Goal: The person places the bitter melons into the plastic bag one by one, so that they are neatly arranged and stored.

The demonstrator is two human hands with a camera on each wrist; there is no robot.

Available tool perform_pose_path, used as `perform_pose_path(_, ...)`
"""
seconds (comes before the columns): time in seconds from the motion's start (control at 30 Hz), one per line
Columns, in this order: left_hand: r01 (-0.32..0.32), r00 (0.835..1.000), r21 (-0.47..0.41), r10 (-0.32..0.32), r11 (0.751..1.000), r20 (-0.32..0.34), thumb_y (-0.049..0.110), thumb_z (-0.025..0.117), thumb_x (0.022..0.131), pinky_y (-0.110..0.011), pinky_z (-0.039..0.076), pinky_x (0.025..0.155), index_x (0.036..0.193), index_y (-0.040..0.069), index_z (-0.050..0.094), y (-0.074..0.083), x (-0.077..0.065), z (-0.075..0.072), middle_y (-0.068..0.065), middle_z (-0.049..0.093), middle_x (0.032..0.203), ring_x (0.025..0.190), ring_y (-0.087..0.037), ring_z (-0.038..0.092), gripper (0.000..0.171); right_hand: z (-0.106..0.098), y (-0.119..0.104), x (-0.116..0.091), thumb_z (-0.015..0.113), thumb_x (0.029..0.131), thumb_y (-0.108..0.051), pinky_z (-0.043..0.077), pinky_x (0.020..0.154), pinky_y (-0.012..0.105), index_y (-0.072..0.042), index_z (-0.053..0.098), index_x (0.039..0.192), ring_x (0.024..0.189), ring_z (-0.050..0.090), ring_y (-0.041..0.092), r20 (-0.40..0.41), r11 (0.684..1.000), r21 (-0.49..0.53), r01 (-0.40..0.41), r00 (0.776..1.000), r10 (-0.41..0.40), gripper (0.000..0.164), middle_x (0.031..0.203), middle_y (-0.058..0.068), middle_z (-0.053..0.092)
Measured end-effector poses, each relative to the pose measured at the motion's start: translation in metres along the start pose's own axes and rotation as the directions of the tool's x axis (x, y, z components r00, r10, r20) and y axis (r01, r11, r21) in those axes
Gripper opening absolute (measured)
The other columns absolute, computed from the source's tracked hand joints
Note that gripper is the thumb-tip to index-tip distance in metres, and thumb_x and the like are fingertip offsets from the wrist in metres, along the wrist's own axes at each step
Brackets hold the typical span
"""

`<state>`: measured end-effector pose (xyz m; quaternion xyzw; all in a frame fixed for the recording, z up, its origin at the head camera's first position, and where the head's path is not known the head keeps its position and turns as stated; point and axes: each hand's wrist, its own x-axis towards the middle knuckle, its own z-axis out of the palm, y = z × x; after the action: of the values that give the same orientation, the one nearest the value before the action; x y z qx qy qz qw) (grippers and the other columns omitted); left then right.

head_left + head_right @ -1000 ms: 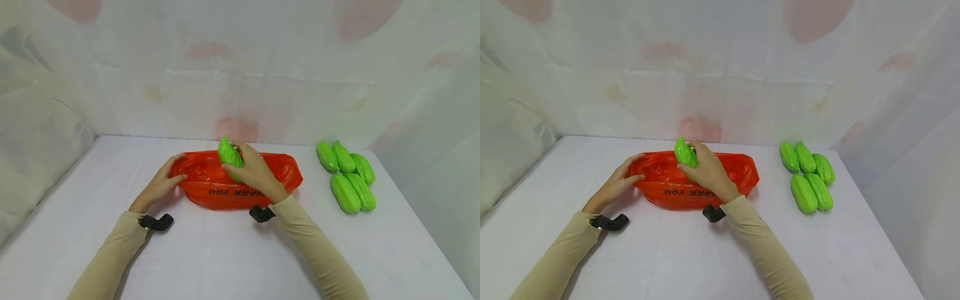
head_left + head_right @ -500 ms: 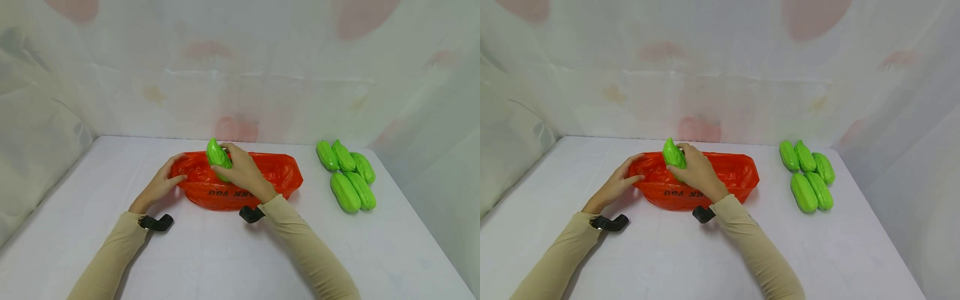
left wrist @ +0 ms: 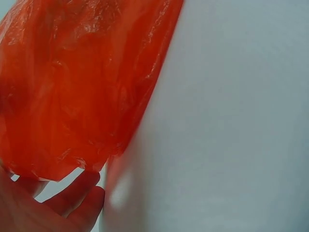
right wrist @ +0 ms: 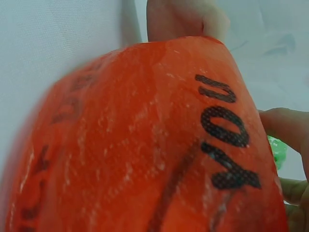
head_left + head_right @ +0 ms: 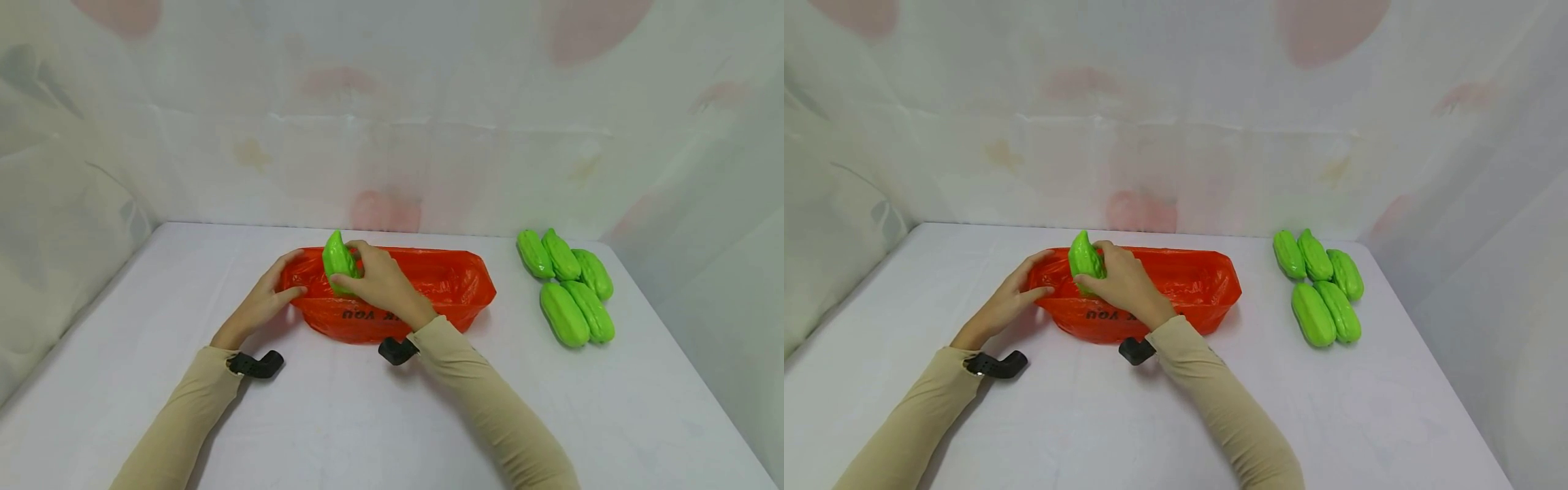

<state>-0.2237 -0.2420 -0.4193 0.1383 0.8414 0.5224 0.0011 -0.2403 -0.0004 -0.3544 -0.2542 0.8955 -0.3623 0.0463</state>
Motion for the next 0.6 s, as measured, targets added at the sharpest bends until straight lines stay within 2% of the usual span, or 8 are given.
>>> perform_pose_path(0.4, -0.018, 1.0, -0.018, 0.018, 1.0, 0.008, 0.006, 0.056, 0.096, -0.065, 0.019, 0.119, 0.157, 0.01, 0.023, -0.0034, 0.001, 0.0004, -0.021, 0.033, 0.157, 0.143, -0.042, 0.032, 0.07, 0.0082, 0.003, 0.0058, 0.064, 0.095, -0.042, 0.058, 0.082, 0.026, -0.009, 0.032, 0.151, 0.099, 0.065, 0.015, 0.1, 0.999, -0.005, -0.046, 0.994, 0.047, 0.073, 0.127, 0.009, 0.064)
perform_pose_path(0.6, -0.024, 1.0, -0.012, 0.024, 1.0, 0.004, 0.004, 0.057, 0.094, -0.064, 0.016, 0.121, 0.156, 0.009, 0.024, -0.0032, 0.0019, 0.0005, -0.02, 0.031, 0.158, 0.146, -0.041, 0.028, 0.07, 0.01, 0.0064, 0.0062, 0.063, 0.095, -0.042, 0.057, 0.08, 0.024, -0.008, 0.032, 0.15, 0.094, 0.063, 0.015, 0.144, 0.998, 0.0, -0.058, 0.988, 0.057, 0.071, 0.121, 0.008, 0.064)
